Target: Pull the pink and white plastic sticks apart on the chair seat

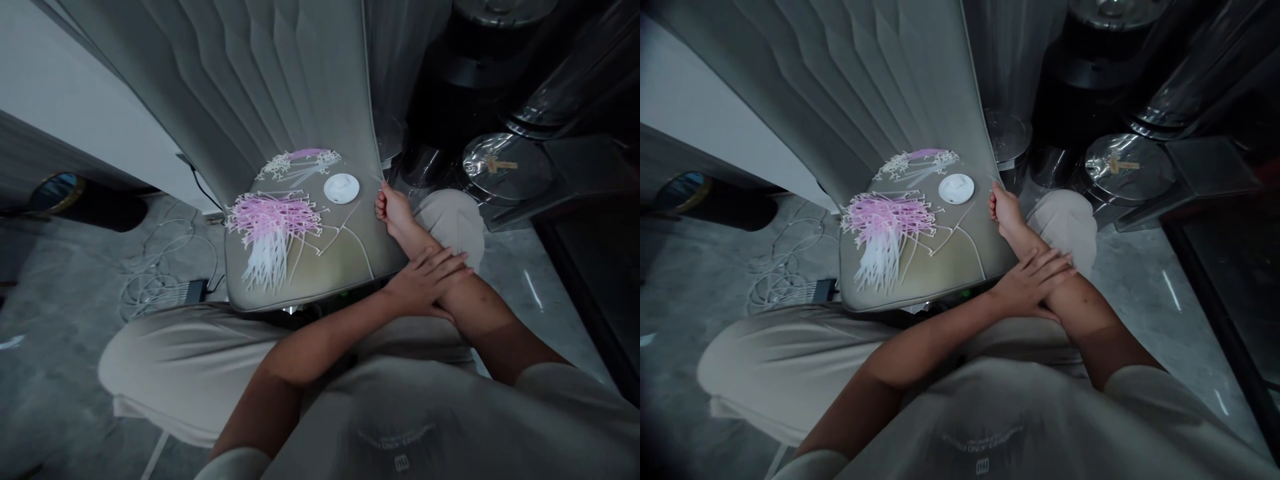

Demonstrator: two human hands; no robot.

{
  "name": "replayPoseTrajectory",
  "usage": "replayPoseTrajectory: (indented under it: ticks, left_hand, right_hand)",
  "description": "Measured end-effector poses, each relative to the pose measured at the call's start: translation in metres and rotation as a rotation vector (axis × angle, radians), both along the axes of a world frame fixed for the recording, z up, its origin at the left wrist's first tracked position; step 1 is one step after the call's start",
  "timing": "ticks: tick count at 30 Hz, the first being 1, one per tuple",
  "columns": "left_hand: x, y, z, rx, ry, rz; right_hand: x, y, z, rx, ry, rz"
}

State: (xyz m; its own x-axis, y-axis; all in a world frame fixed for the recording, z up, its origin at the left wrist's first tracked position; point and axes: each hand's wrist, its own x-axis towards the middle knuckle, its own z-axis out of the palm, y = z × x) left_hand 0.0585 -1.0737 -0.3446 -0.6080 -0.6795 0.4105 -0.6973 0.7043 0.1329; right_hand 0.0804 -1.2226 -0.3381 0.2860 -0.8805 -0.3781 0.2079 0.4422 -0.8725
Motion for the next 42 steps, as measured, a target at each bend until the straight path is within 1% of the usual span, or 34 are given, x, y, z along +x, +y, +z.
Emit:
replayPoseTrajectory:
  ticks: [2,5,11,15,21,26,29,33,36,39,42]
  left_hand:
    - [0.008,-0.006,-0.002,0.005,0.012,0.043]
    - [0.019,-0.015,-0.006,0.008,0.038,0.065]
    - [0.042,-0.032,-0.008,0.033,0.094,0.127]
    - [0.049,-0.037,-0.006,0.014,0.081,0.125]
    - [0.053,-0.038,-0.003,-0.024,0.058,0.082]
    - [0.056,-0.035,0.004,-0.004,0.042,0.037]
    - [0.056,-0.034,0.011,0.035,0.008,0.023]
    - [0.052,-0.04,0.021,0.163,-0.083,-0.019]
    - [0.047,-0.045,0.025,0.241,-0.15,-0.021]
    - [0.045,-0.046,0.026,0.252,-0.172,-0.028]
    - [0.046,-0.041,0.02,0.228,-0.146,-0.038]
  right_hand:
    - [0.002,0.0,0.0,-0.021,-0.002,0.006]
    - [0.003,-0.001,-0.001,-0.038,-0.01,0.022]
    - [0.004,-0.012,-0.002,0.021,0.039,0.043]
    - [0.005,-0.017,-0.004,-0.011,0.067,0.052]
    - [0.006,-0.014,-0.008,-0.07,0.066,0.063]
    - [0.01,-0.01,-0.021,-0.219,0.129,0.098]
    - [0.014,-0.003,-0.025,-0.345,0.244,0.086]
    - [0.018,0.013,-0.026,-0.64,0.496,0.089]
    - [0.02,0.02,-0.025,-0.833,0.628,0.137]
    - [0.02,0.022,-0.025,-0.888,0.659,0.157]
    - [0.019,0.023,-0.025,-0.913,0.69,0.149]
